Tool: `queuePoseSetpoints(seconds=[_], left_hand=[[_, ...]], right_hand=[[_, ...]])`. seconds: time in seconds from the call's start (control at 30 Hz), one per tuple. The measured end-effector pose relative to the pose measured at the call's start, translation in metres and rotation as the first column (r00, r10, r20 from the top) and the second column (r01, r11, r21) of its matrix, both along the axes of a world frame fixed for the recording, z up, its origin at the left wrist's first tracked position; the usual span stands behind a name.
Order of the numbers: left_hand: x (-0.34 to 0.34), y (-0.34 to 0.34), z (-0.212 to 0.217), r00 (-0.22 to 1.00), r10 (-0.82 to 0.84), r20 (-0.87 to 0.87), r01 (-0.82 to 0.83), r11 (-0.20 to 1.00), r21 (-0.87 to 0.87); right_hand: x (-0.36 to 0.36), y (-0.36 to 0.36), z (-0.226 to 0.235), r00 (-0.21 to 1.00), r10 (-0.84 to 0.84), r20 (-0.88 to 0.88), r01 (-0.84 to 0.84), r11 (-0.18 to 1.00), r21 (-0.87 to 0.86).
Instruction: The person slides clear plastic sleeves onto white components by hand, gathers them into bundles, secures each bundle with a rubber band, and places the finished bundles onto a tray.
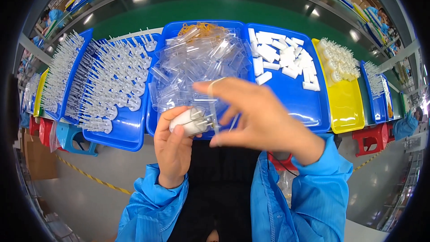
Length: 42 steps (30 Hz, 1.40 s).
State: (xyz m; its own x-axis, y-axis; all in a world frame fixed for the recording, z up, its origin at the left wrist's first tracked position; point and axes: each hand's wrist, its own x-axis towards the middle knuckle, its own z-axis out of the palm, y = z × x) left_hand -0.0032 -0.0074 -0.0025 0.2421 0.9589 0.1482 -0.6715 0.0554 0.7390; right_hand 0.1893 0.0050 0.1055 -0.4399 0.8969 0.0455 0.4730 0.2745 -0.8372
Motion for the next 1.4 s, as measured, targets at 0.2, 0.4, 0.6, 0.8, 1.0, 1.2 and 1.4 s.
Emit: queuePoseSetpoints(seconds=[0.2,0.4,0.6,0.8,1.0,1.2,1.4], left_hand=[[0.004,-0.008,0.000,0.987,0.023,-0.158,-0.007,0.995,0.102],[-0.009,0.007,-0.015,0.534,-0.367,0.762,0.453,0.885,0.110],[0.005,0.005,-0.011,0.507,-0.371,0.778,0.448,0.884,0.130],[0.004,0.004,-0.017,0.942,0.274,-0.193,-0.112,0.801,0.588],[0.009,-0.011,-0.016,0.991,0.100,-0.093,-0.057,0.921,0.384],[0.022,-0.005,-0.017,0.840,-0.296,0.454,0.354,0.934,-0.045],[0.042,-0.005,-0.020,0.687,-0.530,0.497,0.612,0.791,-0.003]], right_hand=[[-0.023,-0.016,-0.036,0.983,-0.131,0.126,0.070,0.913,0.403],[0.037,-0.025,-0.079,0.990,0.115,-0.085,-0.100,0.981,0.163],[0.004,-0.055,-0.089,-0.130,-0.241,-0.962,-0.565,0.815,-0.128],[-0.015,-0.054,-0.051,0.645,-0.230,-0.729,-0.015,0.950,-0.313],[-0.022,-0.056,-0.057,0.906,-0.278,-0.319,0.348,0.919,0.186],[-0.013,-0.060,-0.069,0.757,-0.390,-0.525,0.568,0.790,0.231],[-0.007,-0.055,-0.066,0.888,-0.312,-0.337,0.428,0.828,0.361]])
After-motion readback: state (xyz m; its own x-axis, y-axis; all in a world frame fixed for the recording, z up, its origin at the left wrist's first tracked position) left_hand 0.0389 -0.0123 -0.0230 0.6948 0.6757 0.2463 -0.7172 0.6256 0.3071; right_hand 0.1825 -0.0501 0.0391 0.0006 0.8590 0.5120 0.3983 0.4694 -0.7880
